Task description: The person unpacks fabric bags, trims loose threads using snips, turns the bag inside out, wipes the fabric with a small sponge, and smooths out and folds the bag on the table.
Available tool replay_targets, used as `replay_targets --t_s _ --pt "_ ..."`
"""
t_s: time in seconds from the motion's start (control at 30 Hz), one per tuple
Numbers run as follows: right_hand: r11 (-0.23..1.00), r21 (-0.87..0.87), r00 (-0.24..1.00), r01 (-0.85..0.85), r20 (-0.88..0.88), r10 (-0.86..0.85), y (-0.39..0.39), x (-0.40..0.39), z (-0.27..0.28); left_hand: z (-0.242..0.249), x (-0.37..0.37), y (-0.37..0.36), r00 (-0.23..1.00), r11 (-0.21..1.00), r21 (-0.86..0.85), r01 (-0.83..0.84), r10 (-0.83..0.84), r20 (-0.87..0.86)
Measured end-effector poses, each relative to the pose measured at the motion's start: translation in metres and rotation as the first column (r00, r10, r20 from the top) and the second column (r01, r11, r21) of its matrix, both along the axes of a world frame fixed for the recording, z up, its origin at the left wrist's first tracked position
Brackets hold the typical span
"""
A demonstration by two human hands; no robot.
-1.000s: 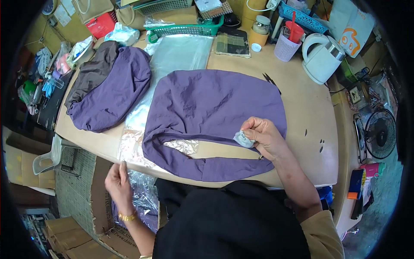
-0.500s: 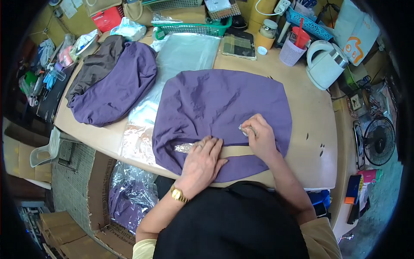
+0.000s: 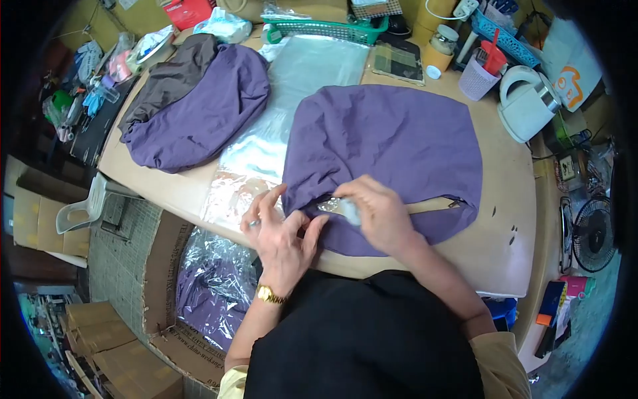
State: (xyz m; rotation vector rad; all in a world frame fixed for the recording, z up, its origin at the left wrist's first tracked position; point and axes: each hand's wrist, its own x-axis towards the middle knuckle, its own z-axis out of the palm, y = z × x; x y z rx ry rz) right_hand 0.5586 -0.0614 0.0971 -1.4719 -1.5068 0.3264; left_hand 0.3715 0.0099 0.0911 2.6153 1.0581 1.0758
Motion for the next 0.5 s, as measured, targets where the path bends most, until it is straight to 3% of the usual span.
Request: replay_targets --t_s 0.03,0.1,0.13,0.2,0.23,0.33,0.43,0.5 --pt "0.999 -0.044 1.0 0.006 0.018 -0.005 0.005 -0.012 -0.004 -0.002 0.0 0.003 1.0 1.0 0.009 -0.008 0.008 -0.003" --pt "0.997 -0.076 0.999 0.005 0.04 -0.002 0.014 -0.02 -0.014 -0.009 0.001 0.009 0.999 0.986 -0.165 0.01 -0.017 -0.044" --pt "0.995 -0.096 0.992 0.0 0.125 0.012 0.017 -0.019 -0.019 -0.012 0.001 0.01 0.999 0.988 -0.156 0.002 -0.009 -0.042" --pt "0.993 -0.114 0.978 -0.005 0.206 0.029 0.022 -0.017 -0.024 -0.017 0.0 0.01 0.996 0.947 -0.309 0.084 -0.069 0.058" --pt "0.995 -0.104 0.979 0.002 0.203 0.019 0.025 -0.016 -0.024 -0.015 0.0 0.013 0.985 0.968 -0.197 0.156 -0.138 0.101" --pt "0.992 -0.119 0.978 0.031 0.207 -0.006 0.024 -0.017 -0.016 -0.017 -0.001 0.017 0.977 0.961 -0.199 0.19 -0.164 0.138" --pt "0.982 -0.189 0.966 0.018 0.256 0.032 0.014 -0.019 -0.019 -0.01 0.008 0.017 0.993 0.969 -0.222 0.105 -0.089 0.079" --pt "0.979 -0.176 0.962 -0.104 0.23 0.144 0.011 -0.016 -0.031 -0.009 0.014 0.019 0.998 0.976 -0.213 0.056 -0.046 0.052"
